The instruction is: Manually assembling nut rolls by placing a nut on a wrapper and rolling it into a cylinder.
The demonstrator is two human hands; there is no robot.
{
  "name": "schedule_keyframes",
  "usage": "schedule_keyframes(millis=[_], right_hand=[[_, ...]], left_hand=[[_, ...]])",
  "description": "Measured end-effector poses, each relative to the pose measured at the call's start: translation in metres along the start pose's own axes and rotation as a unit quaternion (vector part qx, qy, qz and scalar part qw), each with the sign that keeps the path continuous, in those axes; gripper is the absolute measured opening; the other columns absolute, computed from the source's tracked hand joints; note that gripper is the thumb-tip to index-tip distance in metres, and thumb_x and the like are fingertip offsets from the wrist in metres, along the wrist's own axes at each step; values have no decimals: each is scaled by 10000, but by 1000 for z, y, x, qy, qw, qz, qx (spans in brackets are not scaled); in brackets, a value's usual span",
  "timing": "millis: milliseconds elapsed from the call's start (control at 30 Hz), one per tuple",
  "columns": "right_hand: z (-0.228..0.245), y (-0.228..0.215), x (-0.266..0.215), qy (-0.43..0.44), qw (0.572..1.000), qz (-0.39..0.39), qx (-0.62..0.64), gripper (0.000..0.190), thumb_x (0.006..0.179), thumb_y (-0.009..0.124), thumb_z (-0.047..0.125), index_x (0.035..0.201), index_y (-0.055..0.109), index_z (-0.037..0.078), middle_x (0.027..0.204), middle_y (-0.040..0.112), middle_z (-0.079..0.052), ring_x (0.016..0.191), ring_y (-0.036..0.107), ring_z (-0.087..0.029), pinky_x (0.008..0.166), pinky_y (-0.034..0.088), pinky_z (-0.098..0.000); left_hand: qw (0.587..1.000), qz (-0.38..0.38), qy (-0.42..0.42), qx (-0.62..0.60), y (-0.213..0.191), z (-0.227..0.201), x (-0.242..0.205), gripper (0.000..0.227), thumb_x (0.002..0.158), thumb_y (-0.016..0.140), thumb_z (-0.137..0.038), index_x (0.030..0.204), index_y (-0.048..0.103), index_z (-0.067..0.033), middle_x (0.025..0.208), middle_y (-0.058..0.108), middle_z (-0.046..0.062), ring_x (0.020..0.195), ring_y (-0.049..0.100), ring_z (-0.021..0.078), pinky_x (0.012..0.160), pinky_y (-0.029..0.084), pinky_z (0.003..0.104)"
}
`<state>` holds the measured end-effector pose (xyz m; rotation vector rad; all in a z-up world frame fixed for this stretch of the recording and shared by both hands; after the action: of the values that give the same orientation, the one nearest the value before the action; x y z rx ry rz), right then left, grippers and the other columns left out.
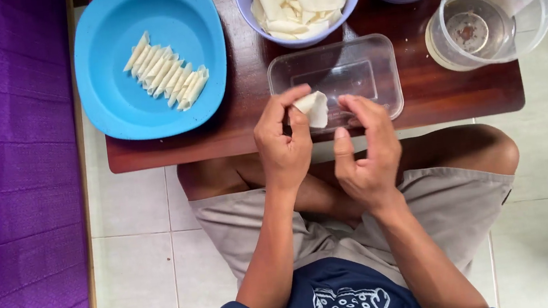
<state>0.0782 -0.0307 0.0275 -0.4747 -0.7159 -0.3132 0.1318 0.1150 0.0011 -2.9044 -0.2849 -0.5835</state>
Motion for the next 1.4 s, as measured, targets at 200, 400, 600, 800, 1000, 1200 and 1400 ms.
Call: schedule_keyframes(millis=[200, 400, 600, 800, 1000, 1200, 1400], right_hand=[[-15, -6, 56, 22, 999, 28, -18, 283, 1039, 582, -33, 1312, 637, -86, 1153, 680, -199, 1043, 680, -352, 931, 532, -450], [-26, 24, 95, 25, 996, 80, -3, 301, 1001, 605, -60, 1278, 711, -7, 1073, 690, -168, 986, 689, -356, 892, 546, -468], [-35, 37, 114, 37, 995, 93, -26, 319, 1020, 606, -4, 1331, 678, -1, 1101, 683, -181, 1004, 692, -364, 887, 547, -477], [-26, 29, 119, 38, 993, 111, -29, 371, 1036, 564, -16, 1403, 612, -44, 1156, 675, -256, 1087, 681, -420, 934, 536, -524], [-38, 31, 67, 1, 967, 165, -193, 269, 994, 646, 152, 1238, 741, 86, 1223, 687, -132, 1215, 636, -347, 983, 472, -427], [-43, 22, 72, 39, 987, 91, -126, 329, 991, 651, 86, 1317, 693, 67, 1148, 699, -115, 1071, 661, -334, 953, 510, -427], [-63, -5, 112, 151, 978, 55, -134, 440, 1008, 592, 3, 1439, 523, -52, 1039, 732, -261, 844, 732, -417, 634, 601, -416]], left_hand=[[996, 15, -64, -55, 5, 0, 20, 212, 927, 547, -58, 917, 752, -110, 705, 624, 31, 649, 587, 119, 658, 544, 291], [996, 16, -59, -66, 19, -1, 44, 213, 924, 542, -57, 878, 744, -110, 677, 606, 33, 615, 569, 131, 616, 527, 298], [998, 15, -22, -54, 18, -2, 56, 212, 916, 539, -37, 892, 742, -92, 686, 598, 84, 628, 587, 178, 624, 521, 330], [997, 3, -22, -74, 9, -2, 50, 230, 929, 529, -30, 912, 752, -85, 688, 598, 75, 642, 581, 159, 631, 523, 323], [999, 5, 27, -29, -16, -12, 75, 234, 923, 533, -45, 929, 759, -104, 713, 624, 57, 641, 597, 161, 632, 529, 314], [996, 27, 73, -39, -8, -36, 93, 212, 914, 579, -55, 964, 777, -109, 778, 679, 43, 674, 628, 153, 647, 542, 306], [995, 51, 87, -14, 8, -42, 116, 197, 927, 583, -35, 962, 766, -98, 982, 743, 88, 803, 698, 213, 625, 568, 306]])
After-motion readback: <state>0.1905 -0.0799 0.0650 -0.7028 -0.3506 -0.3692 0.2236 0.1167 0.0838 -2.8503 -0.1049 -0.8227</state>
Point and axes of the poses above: each hand's wrist, its own x-axis towards the middle knuckle, its own y-axis out of the palm, z = x × y, the point moved 9 cm from there along x, towards the middle knuckle
